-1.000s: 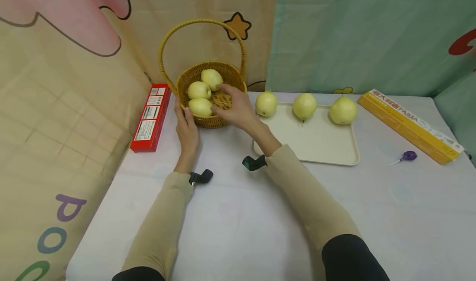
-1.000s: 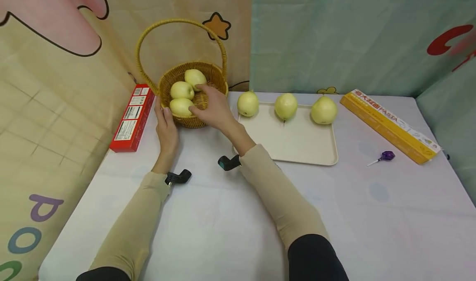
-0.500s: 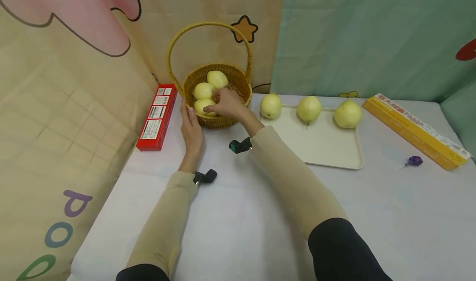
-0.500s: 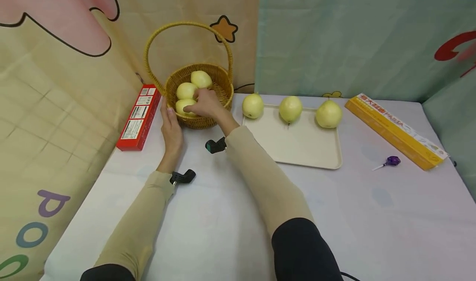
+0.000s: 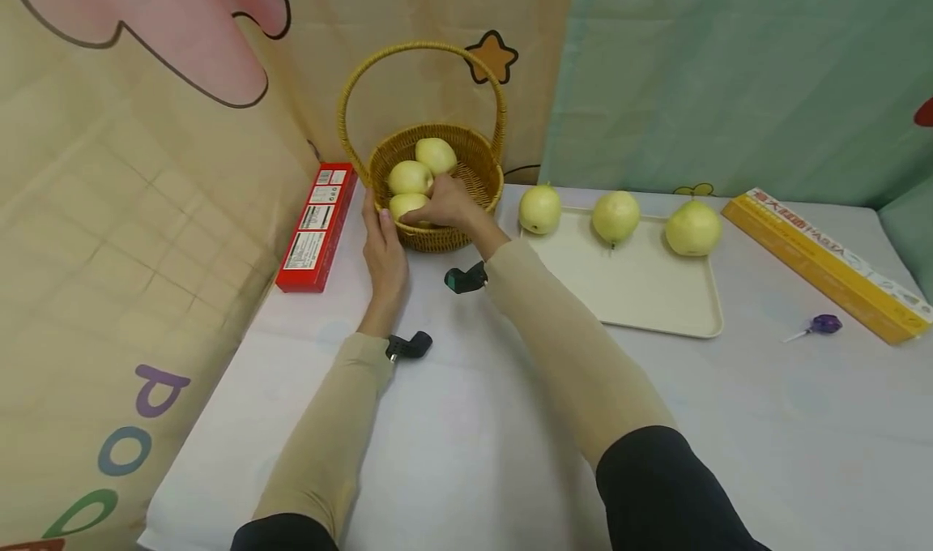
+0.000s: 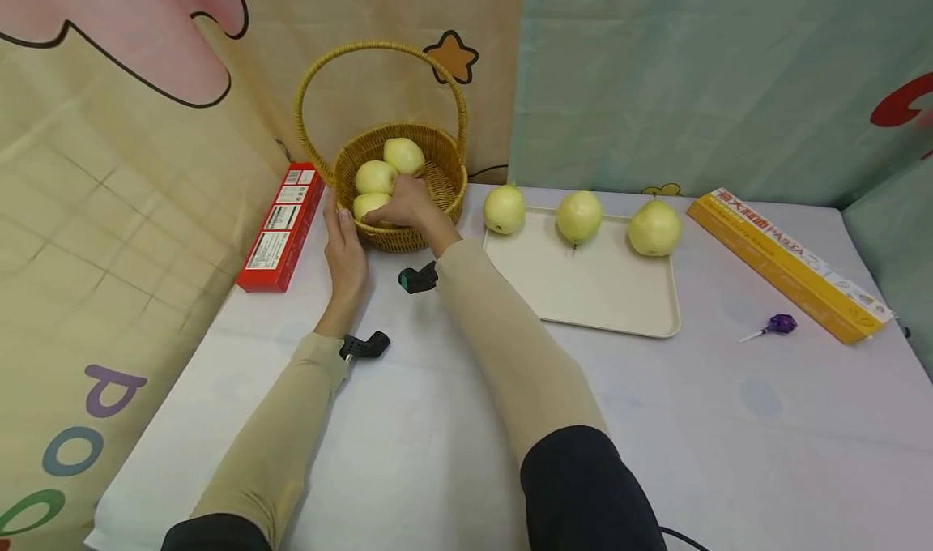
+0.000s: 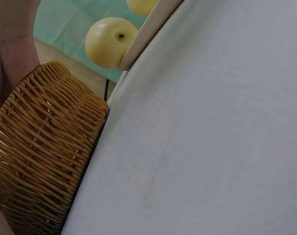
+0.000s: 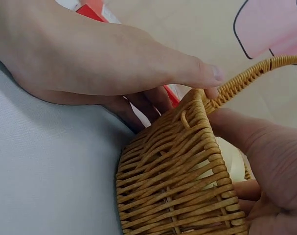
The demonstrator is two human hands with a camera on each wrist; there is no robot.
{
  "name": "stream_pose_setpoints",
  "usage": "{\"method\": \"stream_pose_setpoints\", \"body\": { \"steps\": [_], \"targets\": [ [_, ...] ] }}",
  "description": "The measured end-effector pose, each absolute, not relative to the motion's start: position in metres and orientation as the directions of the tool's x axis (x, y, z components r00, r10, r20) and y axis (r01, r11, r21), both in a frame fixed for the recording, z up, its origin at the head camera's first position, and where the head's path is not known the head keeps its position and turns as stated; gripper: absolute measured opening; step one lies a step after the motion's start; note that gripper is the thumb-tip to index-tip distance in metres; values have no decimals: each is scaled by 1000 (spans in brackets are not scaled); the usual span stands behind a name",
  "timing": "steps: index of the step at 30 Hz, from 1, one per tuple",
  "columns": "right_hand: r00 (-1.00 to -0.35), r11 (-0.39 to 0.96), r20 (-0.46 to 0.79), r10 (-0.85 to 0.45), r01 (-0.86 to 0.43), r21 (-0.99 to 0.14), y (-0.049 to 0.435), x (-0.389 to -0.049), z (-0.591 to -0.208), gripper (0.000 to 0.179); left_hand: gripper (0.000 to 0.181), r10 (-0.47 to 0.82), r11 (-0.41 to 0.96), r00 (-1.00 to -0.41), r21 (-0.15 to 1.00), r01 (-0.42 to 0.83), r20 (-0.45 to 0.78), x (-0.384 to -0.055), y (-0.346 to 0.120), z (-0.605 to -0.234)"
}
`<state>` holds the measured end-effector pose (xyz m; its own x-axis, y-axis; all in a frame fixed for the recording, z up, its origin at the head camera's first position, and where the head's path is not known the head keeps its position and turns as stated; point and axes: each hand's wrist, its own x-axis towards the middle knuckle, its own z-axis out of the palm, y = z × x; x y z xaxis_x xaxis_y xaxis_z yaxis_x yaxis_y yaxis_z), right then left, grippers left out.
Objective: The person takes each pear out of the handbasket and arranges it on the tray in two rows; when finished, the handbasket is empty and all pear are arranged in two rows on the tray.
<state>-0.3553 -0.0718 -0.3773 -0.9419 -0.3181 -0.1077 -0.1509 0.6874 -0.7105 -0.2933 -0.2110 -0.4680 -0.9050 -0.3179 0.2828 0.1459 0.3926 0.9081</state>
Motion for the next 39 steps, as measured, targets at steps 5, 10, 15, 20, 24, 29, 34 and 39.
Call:
{"method": "stream_pose_setpoints", "body": {
  "steps": [5,10,15,20,24,29,34,39],
  "targets": [
    [-960,685,-65,-273,-147,-714,-61,-356,-377,51,56,-311,401,-905,903,153,291,-296,-207,-469],
    [-965,611,9,-264,-175,-772,-45,-348,-371,51,57,-321,404,-903,903,144,287,-296,-206,-468],
    [-976,448,92,-195,-172,-877,-26,-325,-366,53,57,-326,404,-901,904,139,285,-297,-206,-467],
    [-995,301,88,-53,-100,-948,-13,-296,-366,68,56,-321,406,-899,901,154,298,-298,-207,-467],
    [-997,266,71,-7,-70,-962,-3,-276,-366,67,56,-317,401,-899,902,163,303,-297,-207,-468],
    [-1000,277,22,-14,-25,-961,17,-248,-373,64,57,-324,405,-893,899,168,313,-296,-206,-468],
    [-1000,362,-7,14,11,-932,35,-226,-387,67,57,-322,395,-896,903,167,306,-296,-205,-467],
    [-1000,427,14,23,-3,-904,52,-213,-401,66,56,-323,398,-893,901,173,314,-296,-206,-467]
  ]
}}
